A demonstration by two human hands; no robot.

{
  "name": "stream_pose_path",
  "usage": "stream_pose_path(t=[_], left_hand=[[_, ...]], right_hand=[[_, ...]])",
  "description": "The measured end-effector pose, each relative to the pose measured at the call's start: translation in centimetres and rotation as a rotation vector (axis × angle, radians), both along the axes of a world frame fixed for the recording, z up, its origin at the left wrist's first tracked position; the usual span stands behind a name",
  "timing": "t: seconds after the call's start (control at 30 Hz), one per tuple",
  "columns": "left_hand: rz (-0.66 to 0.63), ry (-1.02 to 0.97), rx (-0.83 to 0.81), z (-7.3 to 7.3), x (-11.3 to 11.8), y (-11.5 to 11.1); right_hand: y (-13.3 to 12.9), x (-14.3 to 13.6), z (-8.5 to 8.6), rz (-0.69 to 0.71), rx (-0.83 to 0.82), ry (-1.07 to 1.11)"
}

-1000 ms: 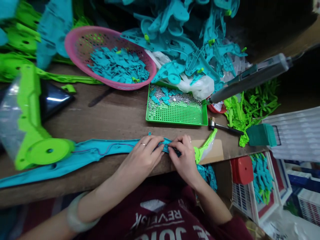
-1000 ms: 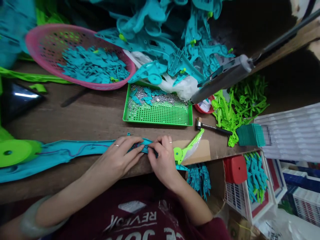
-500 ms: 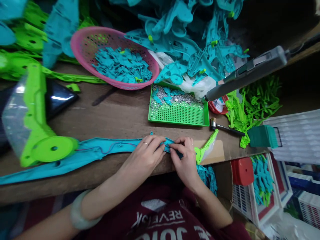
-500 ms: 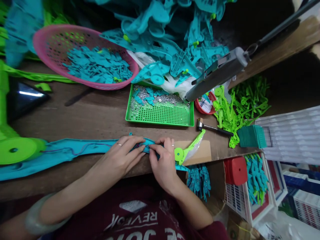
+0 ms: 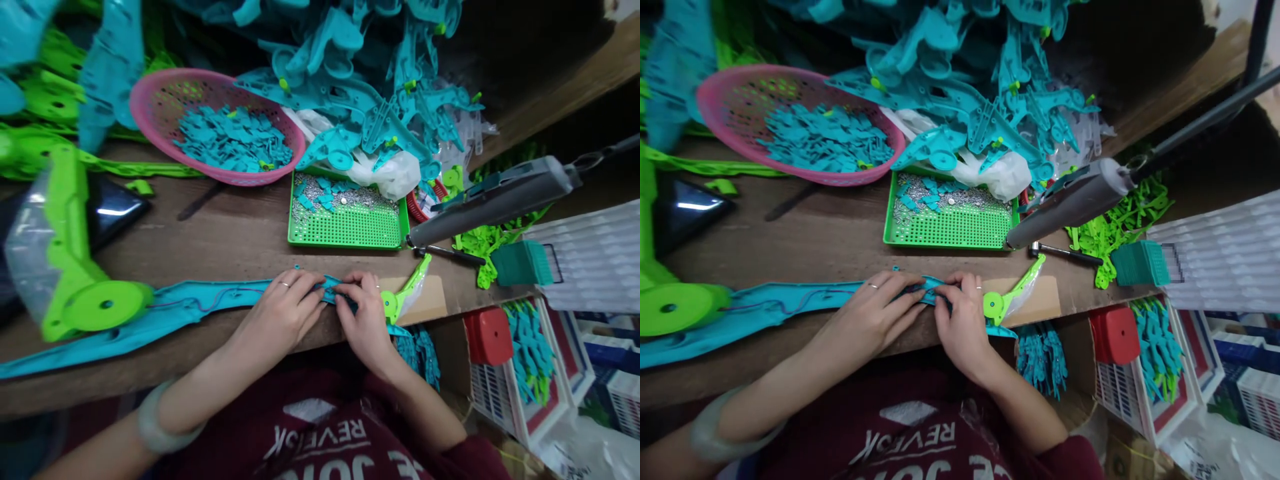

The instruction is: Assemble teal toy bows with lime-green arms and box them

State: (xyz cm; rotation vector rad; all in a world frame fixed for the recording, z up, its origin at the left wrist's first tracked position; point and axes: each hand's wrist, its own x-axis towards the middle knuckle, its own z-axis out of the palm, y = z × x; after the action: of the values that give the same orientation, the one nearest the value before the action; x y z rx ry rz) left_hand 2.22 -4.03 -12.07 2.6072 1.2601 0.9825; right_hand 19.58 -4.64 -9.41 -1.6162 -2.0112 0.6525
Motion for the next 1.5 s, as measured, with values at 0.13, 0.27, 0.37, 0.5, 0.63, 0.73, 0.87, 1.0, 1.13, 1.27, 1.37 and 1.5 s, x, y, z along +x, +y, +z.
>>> stream_pose_path(t=[0.13,0.27,0.37,0.5,0.63,0.73,0.87,1.0,1.13,1.27,1.37,1.5], left_hand=[[0.007,0.019,-0.018,0.16,-0.15,-0.04],[-0.004,-0.003,-0.026,0.14,-0.03,0.02],[-0.012,-0.001,-0.026,0.0,0.09,-0.01],[-0.013,-0.037,-0.036,-0.18,0.09,-0.26],[-0.017,-0.058,-0.028,-0.14,-0.02,-0.4],[-0.018,-0.012,-0.027,-0.09,-0.04,-0.39],[-0.018,0.028,-0.038,-0.22,0.06,-0.44],[-0.021,0.009,-0.041,-0.39,0.17,-0.55],[-0.017,-0.022,-0.048,-0.45,0.24,-0.6],[-0.012,-0.032,-0.071,-0.44,0.32,-0.67],[-0.005,-0.038,-0.061,-0.42,0.33,-0.73],[-0.003,-0.08,-0.062,-0.46,0.23,-0.75]], right_hand=[[0.0,0.23,-0.22,-0.004,0.038,0.029],[0.1,0.37,-0.1,0.031,0.027,0.008],[0.22,0.36,0.03,0.052,0.011,-0.012],[0.23,0.25,0.06,0.051,-0.011,-0.018],[0.11,0.24,-0.12,0.051,0.027,-0.001],[0.05,0.33,-0.24,0.049,0.049,0.008],[0.02,0.4,-0.2,0.053,0.024,-0.008],[-0.08,0.35,-0.24,0.043,0.051,0.015],[-0.18,0.31,-0.41,0.038,0.069,0.025],[-0.18,0.3,-0.44,0.035,0.071,0.023],[-0.14,0.28,-0.38,0.014,0.078,0.044],[-0.07,0.22,-0.34,0.022,0.067,0.04]])
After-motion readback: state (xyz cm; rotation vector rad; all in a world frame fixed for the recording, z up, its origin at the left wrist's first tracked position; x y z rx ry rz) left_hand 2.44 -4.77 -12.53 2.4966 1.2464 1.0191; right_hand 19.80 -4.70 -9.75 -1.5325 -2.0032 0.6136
